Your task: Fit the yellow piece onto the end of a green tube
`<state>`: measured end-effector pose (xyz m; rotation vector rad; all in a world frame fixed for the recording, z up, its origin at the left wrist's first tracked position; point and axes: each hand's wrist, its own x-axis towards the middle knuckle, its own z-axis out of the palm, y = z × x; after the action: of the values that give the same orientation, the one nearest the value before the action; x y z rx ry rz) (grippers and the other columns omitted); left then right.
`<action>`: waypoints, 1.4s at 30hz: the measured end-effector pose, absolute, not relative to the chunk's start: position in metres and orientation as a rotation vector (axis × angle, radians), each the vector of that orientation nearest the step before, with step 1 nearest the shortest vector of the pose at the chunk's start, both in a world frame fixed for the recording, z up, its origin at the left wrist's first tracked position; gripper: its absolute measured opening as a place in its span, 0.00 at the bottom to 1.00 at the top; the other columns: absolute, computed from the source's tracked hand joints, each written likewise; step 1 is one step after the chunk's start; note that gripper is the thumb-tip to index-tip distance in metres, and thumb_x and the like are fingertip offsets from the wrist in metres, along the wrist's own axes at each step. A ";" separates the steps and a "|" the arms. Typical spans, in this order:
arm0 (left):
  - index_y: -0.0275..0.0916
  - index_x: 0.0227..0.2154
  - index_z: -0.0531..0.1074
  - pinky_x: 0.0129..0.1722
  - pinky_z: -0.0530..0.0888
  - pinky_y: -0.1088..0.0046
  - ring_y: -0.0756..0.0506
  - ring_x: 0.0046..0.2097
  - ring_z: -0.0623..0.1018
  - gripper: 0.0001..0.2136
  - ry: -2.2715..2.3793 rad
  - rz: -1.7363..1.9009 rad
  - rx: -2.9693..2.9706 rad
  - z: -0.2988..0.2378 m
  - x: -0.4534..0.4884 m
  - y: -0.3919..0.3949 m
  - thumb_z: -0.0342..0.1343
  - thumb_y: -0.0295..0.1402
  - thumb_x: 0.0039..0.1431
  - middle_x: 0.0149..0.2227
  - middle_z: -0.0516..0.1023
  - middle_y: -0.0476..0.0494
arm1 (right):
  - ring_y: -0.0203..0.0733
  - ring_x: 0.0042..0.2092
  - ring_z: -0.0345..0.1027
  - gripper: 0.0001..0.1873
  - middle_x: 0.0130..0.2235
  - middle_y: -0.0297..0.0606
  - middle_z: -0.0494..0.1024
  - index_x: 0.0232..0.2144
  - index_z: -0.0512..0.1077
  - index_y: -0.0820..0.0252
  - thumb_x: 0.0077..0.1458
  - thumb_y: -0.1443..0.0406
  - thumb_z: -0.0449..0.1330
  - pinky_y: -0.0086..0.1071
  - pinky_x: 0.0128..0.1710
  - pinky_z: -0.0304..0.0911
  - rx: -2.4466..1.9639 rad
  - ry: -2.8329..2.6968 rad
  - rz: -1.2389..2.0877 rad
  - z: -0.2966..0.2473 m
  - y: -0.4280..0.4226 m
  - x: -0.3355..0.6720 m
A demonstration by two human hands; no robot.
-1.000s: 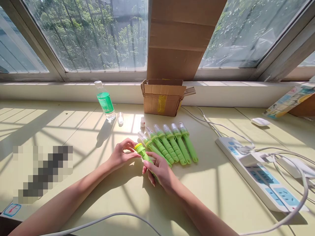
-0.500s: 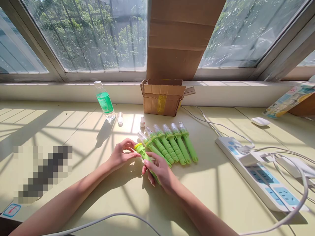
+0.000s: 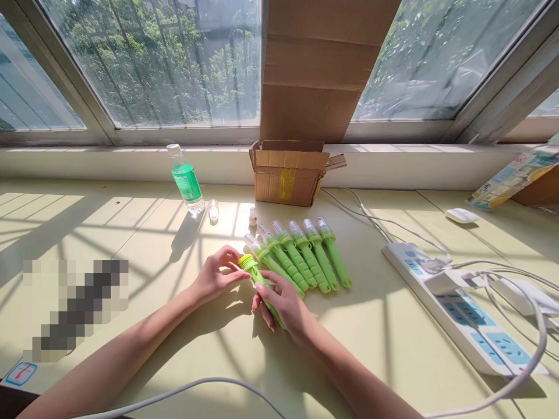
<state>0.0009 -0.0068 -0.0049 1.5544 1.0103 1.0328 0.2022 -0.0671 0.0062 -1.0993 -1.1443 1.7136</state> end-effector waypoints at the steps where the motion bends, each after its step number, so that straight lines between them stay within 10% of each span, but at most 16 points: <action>1: 0.43 0.34 0.69 0.34 0.79 0.65 0.44 0.35 0.81 0.20 1.009 1.027 1.555 -0.005 0.001 -0.007 0.74 0.44 0.50 0.34 0.77 0.49 | 0.31 0.15 0.58 0.30 0.26 0.34 0.79 0.50 0.73 0.63 0.57 0.46 0.68 0.26 0.14 0.51 -1.097 -1.143 1.714 0.006 -0.067 0.202; 42: 0.42 0.34 0.68 0.29 0.75 0.68 0.44 0.33 0.81 0.20 0.994 1.000 1.573 -0.009 0.000 -0.006 0.74 0.44 0.52 0.32 0.78 0.48 | 0.31 0.16 0.59 0.28 0.27 0.33 0.79 0.53 0.72 0.62 0.62 0.48 0.65 0.27 0.15 0.52 -1.123 -1.220 1.669 0.000 -0.068 0.203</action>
<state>0.0003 -0.0063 -0.0090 1.5725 0.9937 1.0000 0.2031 -0.0681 -0.0005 -1.1233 -1.2196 1.6685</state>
